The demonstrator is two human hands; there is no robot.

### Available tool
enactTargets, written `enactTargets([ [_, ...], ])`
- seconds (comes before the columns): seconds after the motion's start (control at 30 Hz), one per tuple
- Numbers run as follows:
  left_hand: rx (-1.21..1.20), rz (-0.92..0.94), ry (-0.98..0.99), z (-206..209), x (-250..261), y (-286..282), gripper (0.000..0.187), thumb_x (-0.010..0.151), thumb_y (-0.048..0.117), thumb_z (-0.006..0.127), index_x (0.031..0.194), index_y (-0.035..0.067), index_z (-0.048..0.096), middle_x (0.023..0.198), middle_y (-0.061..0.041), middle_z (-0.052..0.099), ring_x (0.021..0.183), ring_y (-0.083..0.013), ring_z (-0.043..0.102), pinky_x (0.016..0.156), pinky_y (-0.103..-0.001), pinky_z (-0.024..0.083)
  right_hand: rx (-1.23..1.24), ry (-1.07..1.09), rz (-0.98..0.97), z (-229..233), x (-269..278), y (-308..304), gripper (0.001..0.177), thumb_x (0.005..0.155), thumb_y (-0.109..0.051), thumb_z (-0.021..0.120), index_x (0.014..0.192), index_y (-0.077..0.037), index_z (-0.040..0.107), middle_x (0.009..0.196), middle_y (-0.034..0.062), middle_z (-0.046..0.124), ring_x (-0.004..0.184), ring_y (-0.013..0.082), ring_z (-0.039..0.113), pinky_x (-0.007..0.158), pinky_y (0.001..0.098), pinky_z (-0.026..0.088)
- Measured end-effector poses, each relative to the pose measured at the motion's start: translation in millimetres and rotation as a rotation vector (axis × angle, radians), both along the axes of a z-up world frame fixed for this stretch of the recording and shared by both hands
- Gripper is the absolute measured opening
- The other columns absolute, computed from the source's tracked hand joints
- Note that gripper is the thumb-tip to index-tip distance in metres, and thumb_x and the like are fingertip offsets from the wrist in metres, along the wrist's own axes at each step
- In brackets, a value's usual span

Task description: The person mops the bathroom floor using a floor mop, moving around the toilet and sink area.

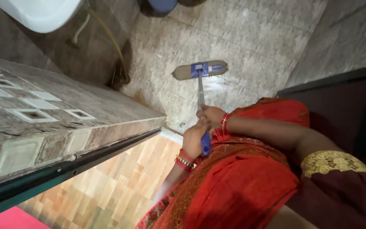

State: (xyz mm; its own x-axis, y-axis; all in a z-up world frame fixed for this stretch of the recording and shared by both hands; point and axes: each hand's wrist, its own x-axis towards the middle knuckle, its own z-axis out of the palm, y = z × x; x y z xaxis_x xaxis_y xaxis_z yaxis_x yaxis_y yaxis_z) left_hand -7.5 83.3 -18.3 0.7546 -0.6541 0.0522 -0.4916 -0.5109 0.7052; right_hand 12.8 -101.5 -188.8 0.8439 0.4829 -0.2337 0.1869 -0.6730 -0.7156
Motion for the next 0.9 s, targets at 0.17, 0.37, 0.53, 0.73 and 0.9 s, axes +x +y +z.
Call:
enactTargets([
  [0.17, -0.014, 0.028, -0.127, -82, 50, -37, 0.024, 0.093, 0.025, 0.068, 0.108, 0.006, 0.070, 0.119, -0.022, 0.070, 0.090, -0.0416, 0.069, 0.076, -0.048, 0.056, -0.109, -0.075, -0.170, -13, 64, -23, 0.064, 0.062, -0.025, 0.080, 0.123, -0.017, 0.065, 0.145, 0.0154, 0.053, 0.119, 0.0356, 0.064, 0.097, 0.0388, 0.053],
  [0.37, -0.010, -0.005, -0.174, -134, 85, -88, 0.032, 0.089, 0.020, 0.068, 0.118, 0.007, 0.069, 0.113, -0.021, 0.070, 0.092, -0.0417, 0.069, 0.080, -0.048, 0.057, -0.356, 0.069, -0.314, 21, 93, -49, 0.051, 0.079, -0.040, 0.069, 0.129, -0.030, 0.063, 0.145, 0.0072, 0.059, 0.124, 0.0357, 0.063, 0.101, 0.0435, 0.052],
  [0.53, 0.039, -0.039, -0.117, -131, 54, -69, 0.029, 0.089, 0.020, 0.068, 0.115, 0.008, 0.072, 0.119, -0.020, 0.070, 0.093, -0.0416, 0.069, 0.079, -0.048, 0.055, -0.417, -0.166, -0.232, 11, 63, -36, 0.060, 0.068, -0.040, 0.080, 0.125, -0.029, 0.064, 0.141, 0.0170, 0.057, 0.130, 0.0424, 0.053, 0.097, 0.0437, 0.051],
  [0.73, -0.081, -0.071, -0.088, -41, 16, 11, 0.028, 0.083, 0.024, 0.075, 0.103, 0.005, 0.073, 0.116, -0.018, 0.072, 0.101, -0.0402, 0.071, 0.087, -0.045, 0.056, -0.254, -0.397, -0.135, 15, 15, 11, 0.043, 0.069, -0.033, 0.080, 0.107, -0.016, 0.068, 0.131, 0.0177, 0.063, 0.126, 0.0416, 0.055, 0.095, 0.0507, 0.047],
  [0.9, -0.137, -0.051, 0.044, 18, 0, 49, 0.018, 0.085, 0.020, 0.080, 0.091, 0.005, 0.072, 0.101, -0.018, 0.074, 0.099, -0.0393, 0.072, 0.096, -0.044, 0.058, -0.023, -0.430, -0.012, 57, -5, 43, 0.035, 0.071, -0.028, 0.078, 0.098, -0.009, 0.064, 0.117, 0.0128, 0.068, 0.115, 0.0351, 0.062, 0.100, 0.0491, 0.047],
])
